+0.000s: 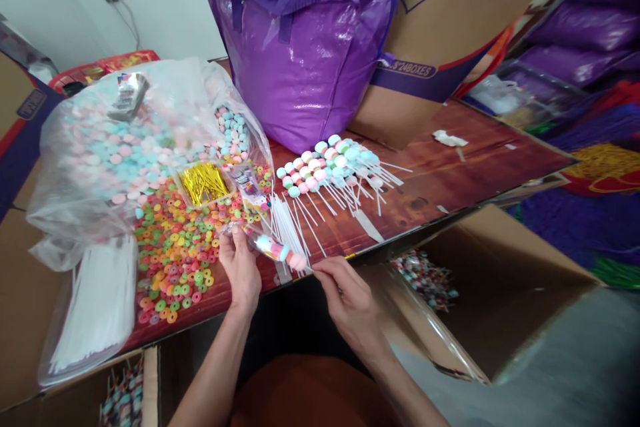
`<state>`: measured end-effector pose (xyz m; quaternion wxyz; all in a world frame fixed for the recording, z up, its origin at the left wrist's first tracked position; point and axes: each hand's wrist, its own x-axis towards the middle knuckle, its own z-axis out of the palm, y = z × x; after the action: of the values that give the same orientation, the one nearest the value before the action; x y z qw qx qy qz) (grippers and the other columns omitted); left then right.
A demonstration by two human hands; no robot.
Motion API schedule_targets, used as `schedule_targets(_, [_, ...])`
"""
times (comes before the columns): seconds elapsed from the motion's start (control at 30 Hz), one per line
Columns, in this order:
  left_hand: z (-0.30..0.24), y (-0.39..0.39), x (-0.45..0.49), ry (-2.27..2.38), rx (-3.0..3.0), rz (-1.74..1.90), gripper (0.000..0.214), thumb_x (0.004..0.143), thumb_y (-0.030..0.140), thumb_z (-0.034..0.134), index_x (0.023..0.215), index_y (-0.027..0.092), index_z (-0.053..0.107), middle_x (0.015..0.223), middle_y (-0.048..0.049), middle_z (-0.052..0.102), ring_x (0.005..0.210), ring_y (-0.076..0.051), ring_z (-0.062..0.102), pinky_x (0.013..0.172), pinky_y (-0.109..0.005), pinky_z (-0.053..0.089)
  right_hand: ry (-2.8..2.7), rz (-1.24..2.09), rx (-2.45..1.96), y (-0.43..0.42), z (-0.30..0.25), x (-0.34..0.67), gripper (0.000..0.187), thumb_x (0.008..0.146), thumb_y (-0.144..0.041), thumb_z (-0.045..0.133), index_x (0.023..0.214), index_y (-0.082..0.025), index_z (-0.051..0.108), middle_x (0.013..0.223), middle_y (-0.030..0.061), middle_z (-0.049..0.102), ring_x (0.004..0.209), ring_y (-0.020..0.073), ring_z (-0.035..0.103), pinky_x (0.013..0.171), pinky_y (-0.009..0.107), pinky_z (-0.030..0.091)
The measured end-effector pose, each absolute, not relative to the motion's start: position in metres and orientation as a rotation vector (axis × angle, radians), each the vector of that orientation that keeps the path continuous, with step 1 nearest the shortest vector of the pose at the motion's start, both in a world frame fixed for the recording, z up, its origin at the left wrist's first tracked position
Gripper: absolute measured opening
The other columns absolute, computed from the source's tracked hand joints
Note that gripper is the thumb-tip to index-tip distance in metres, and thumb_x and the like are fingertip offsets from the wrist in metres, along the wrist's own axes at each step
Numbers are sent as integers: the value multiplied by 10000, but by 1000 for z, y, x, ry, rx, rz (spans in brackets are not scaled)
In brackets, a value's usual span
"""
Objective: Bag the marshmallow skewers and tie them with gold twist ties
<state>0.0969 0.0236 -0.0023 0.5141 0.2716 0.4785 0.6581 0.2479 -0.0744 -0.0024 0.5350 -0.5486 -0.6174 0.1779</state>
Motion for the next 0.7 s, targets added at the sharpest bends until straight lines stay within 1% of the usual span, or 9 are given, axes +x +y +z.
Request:
schedule_targets(0.1, [3,22,99,1068,512,1530,316,803,472,725,920,213,587,843,2,671,754,-138,653,718,-274,507,-1467,392,-1340,-72,-3,246,190,951,-44,523,980,-206,617,880,45,618,827,157,611,778,275,507])
schedule_targets(0.2, [6,18,101,1013,488,1384,337,733,409,807,899,178,626,874,-33,705,793,-154,686,756,-287,527,-1515,358,-1351,-70,-4,244,183,955,-51,517,986,-201,618,890,56,616,835,165,612,791,280,509])
schedule_targets(0.37, [8,9,109,945,452,1297,356,684,411,845,853,162,656,858,-63,734,851,-218,713,782,-346,553,-1603,383,-1351,-67,-7,238,141,964,-99,526,944,-186,634,833,49,595,747,155,600,726,261,497])
schedule_targets(0.47, [8,8,111,941,399,1315,356,682,400,852,852,170,640,863,-64,741,902,-240,718,794,-362,552,-1556,507,-1372,-68,-6,232,156,971,-129,513,889,-184,634,806,37,580,732,150,586,703,259,476])
schedule_targets(0.53, [7,9,112,932,386,1320,358,686,401,850,858,173,634,871,-67,743,916,-244,719,778,-352,552,-1451,603,-1403,-70,-6,228,178,970,-158,510,842,-187,629,786,26,568,728,146,573,691,260,458])
schedule_targets(0.6, [5,9,113,912,378,1312,362,694,415,843,864,178,628,882,-69,744,887,-233,721,740,-332,551,-1326,723,-1427,-72,-6,224,198,957,-208,531,785,-189,627,759,14,554,708,141,553,659,256,439])
schedule_targets(0.67, [2,9,113,898,362,1295,361,712,433,827,872,182,624,896,-70,743,834,-214,721,691,-305,543,-1166,913,-1428,-73,-6,222,214,926,-278,574,740,-184,622,708,-4,522,640,125,505,579,241,404])
schedule_targets(0.7, [1,9,113,895,352,1288,360,719,440,820,876,183,624,900,-68,741,822,-209,721,669,-292,536,-1056,1039,-1416,-73,-6,221,221,904,-316,599,729,-181,616,668,-19,492,581,110,457,520,229,365])
